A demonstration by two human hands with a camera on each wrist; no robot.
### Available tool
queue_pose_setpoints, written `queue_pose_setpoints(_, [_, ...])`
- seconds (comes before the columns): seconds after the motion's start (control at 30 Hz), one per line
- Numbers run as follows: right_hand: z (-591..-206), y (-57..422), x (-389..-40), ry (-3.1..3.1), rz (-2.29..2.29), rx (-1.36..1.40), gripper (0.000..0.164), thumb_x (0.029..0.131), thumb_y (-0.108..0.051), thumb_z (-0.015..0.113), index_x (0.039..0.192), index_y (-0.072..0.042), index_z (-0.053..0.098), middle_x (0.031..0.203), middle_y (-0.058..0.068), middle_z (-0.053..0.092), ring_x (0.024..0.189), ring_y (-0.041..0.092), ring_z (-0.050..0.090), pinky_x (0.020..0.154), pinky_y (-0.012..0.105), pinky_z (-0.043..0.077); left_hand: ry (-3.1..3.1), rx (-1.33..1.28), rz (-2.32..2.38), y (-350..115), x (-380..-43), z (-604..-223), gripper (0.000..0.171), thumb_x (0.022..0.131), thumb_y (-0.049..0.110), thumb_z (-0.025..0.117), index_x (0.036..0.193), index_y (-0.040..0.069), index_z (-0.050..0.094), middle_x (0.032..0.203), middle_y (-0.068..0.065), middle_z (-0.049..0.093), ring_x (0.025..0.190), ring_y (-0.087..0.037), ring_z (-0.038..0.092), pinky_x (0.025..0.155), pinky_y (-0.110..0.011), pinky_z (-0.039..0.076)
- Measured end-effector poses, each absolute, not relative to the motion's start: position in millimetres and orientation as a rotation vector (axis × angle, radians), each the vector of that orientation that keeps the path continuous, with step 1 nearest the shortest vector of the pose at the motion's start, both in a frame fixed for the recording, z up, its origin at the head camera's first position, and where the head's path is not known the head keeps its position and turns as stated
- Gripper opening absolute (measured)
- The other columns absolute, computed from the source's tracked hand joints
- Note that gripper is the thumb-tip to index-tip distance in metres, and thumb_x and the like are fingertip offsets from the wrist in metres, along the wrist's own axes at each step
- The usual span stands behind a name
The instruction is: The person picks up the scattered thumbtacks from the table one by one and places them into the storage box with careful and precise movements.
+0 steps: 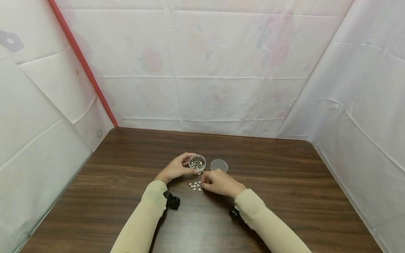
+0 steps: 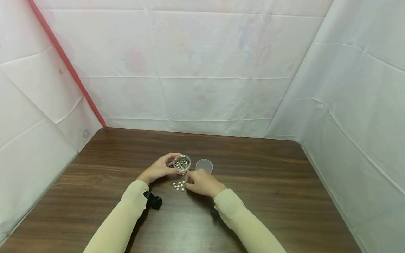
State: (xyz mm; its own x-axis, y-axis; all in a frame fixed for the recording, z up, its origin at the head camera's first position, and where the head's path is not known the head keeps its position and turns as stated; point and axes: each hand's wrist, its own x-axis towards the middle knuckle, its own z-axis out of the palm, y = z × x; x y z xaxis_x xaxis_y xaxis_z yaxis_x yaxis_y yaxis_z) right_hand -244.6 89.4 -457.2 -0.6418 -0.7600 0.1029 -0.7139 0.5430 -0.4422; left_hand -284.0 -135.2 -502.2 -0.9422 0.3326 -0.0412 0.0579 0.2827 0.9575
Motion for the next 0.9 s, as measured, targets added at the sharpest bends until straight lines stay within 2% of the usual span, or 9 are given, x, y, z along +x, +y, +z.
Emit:
queue_pose_setpoints(0.4, [-459.7, 87.0, -243.5, 2.742, -0.569, -1.266, 0.005, 0.086, -0.017, 0.064, 0.081, -0.018, 0.064, 0.06, -0.011, 0.052, 0.053, 0.0, 0.045, 0.048, 0.018, 0.041, 2.32, 0.374, 1.721, -135.5, -284.8, -500.9, 0.07, 0.068, 0.032, 0.083, 0.129, 0.029, 0.049, 0.131, 0.0, 0.05, 0.126, -0.022, 0.039, 0.105, -0.049, 0.037])
queue_pose_setpoints(0.63, [-462.8, 88.0, -245.2, 2.753, -0.575, -1.25, 0.006, 0.086, -0.017, 0.063, 0.08, -0.018, 0.063, 0.06, -0.012, 0.053, 0.053, -0.001, 0.046, 0.048, 0.017, 0.041, 2.297, 0.365, 1.721, -135.1, -285.1, -499.7, 0.07, 0.069, 0.029, 0.083, 0.13, 0.027, 0.049, 0.13, -0.002, 0.052, 0.126, -0.022, 0.039, 0.106, -0.049, 0.036])
queue_pose_setpoints(0.9, [-462.5, 88.8, -244.1, 2.761, -0.598, -1.202, 0.007, 0.082, -0.016, 0.062, 0.076, -0.019, 0.06, 0.059, -0.011, 0.052, 0.051, 0.0, 0.045, 0.047, 0.017, 0.04, 2.262, 0.409, 1.689, -134.9, -276.3, -481.0, 0.072, 0.074, 0.02, 0.079, 0.137, 0.014, 0.044, 0.136, -0.014, 0.047, 0.128, -0.028, 0.036, 0.106, -0.049, 0.035])
